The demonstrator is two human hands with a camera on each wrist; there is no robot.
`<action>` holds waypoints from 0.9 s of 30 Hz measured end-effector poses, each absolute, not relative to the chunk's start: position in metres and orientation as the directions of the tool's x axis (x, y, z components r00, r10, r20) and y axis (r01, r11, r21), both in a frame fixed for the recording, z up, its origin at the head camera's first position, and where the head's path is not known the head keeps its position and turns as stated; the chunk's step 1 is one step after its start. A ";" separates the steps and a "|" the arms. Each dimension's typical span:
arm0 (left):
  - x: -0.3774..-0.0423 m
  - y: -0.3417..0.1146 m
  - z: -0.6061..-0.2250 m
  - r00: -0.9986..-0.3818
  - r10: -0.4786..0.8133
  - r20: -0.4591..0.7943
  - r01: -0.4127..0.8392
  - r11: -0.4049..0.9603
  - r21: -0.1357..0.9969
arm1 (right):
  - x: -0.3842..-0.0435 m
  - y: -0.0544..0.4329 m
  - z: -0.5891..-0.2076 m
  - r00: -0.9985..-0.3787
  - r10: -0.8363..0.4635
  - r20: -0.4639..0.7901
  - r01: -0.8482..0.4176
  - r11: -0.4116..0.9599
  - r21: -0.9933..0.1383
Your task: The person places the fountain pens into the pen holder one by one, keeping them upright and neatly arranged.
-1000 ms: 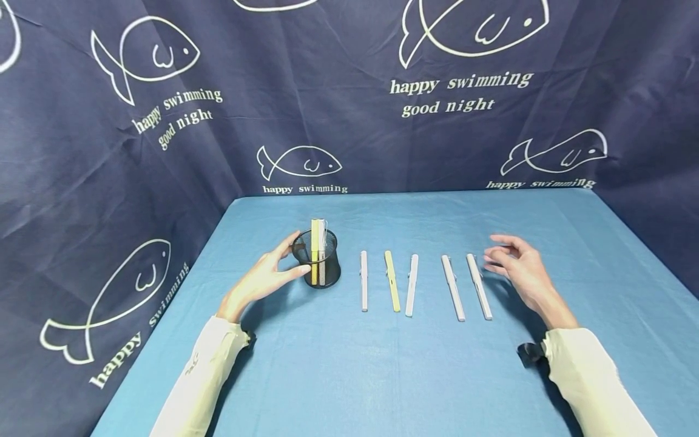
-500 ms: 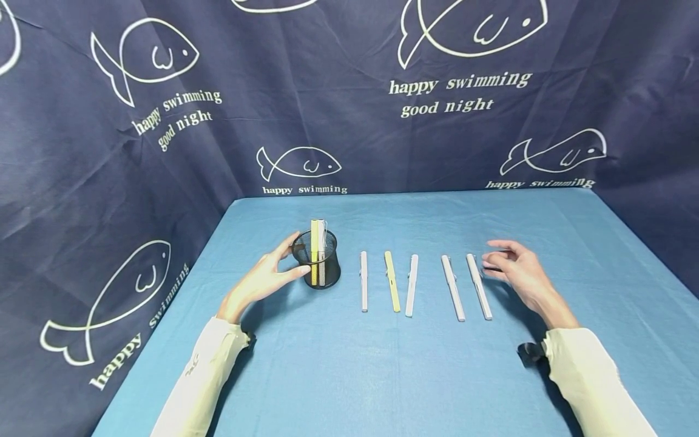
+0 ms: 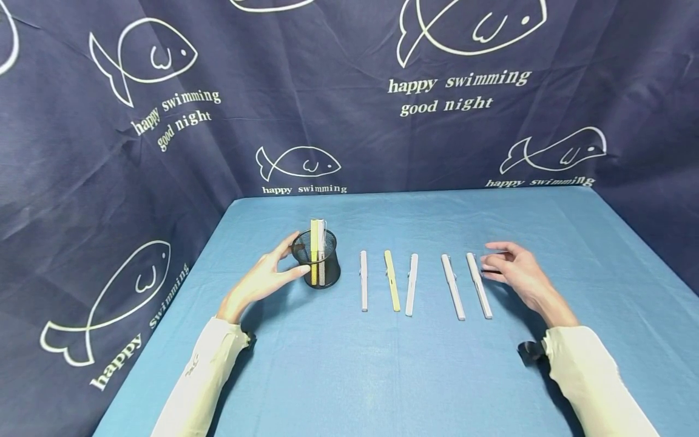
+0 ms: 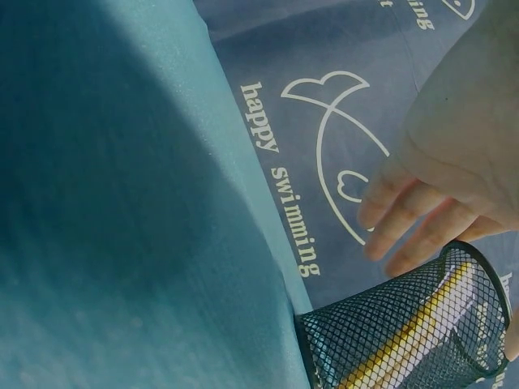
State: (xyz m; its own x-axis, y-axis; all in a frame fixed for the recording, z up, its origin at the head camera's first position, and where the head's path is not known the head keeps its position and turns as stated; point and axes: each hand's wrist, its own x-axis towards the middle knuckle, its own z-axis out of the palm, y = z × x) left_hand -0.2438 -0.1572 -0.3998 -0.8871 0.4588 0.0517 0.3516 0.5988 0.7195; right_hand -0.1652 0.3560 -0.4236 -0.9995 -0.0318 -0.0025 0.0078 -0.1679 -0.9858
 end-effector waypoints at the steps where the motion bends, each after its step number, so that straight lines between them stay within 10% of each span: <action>1: -0.244 -0.157 -0.400 -0.887 0.458 0.052 0.351 0.598 0.720 | -0.165 0.356 -0.424 -0.999 -0.034 -0.008 0.013 -0.157 -0.987; 27: -0.246 -0.157 -0.403 -0.888 0.458 0.041 0.336 0.585 0.738 | -0.167 0.352 -0.423 -0.987 -0.027 -0.155 0.147 0.197 -0.969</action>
State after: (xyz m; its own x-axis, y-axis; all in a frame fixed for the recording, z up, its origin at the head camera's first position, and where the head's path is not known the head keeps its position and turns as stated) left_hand -0.2457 -0.1570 -0.4026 -0.8880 0.4580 0.0409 0.3357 0.5851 0.7382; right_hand -0.1673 0.3521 -0.4228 -0.9875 -0.0275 -0.1553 0.1469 0.1965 -0.9694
